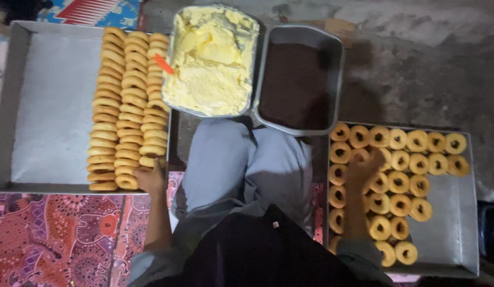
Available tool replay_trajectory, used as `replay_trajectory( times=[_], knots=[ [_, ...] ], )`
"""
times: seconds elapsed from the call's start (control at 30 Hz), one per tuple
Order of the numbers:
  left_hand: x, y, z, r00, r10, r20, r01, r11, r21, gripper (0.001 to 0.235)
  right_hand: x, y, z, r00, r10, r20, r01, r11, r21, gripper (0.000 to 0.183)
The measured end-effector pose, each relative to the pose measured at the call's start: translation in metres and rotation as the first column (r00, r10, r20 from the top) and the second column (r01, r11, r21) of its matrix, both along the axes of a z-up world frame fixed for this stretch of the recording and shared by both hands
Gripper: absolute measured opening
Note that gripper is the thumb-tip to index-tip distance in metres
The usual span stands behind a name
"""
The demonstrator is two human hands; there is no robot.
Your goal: The person repeatedly picks up ring-shaped donuts, inserts a yellow cream filling into the center hole, and places the filled donuts onto a metal tray. The process is repeated for multiple donuts throughout the clip.
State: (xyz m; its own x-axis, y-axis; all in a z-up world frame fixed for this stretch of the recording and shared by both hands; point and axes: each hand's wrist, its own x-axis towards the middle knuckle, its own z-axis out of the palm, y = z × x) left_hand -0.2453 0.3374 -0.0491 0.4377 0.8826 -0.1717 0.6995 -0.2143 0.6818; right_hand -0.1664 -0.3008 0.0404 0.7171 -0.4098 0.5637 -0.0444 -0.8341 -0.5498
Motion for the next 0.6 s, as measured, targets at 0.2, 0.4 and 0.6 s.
replay_trajectory(
  times=[0.2,0.4,0.6],
  knots=[
    [-0.008,-0.02,0.035,0.697,0.09,0.711,0.058,0.982,-0.182,0.045,0.004,0.237,-0.021,0.765,0.595,0.245,-0.597,0.512,0.618,0.029],
    [-0.025,-0.11,0.104,0.54,0.479,0.693,0.697,0.207,-0.686,0.06,-0.042,0.364,-0.03,0.285,0.959,-0.009,-0.555,0.172,0.814,0.038],
    [0.003,-0.106,0.091,0.509,0.525,0.682,0.709,0.193,-0.678,0.053,-0.003,0.354,-0.007,0.626,0.779,0.017,-0.377,0.283,0.882,0.034]
  ],
)
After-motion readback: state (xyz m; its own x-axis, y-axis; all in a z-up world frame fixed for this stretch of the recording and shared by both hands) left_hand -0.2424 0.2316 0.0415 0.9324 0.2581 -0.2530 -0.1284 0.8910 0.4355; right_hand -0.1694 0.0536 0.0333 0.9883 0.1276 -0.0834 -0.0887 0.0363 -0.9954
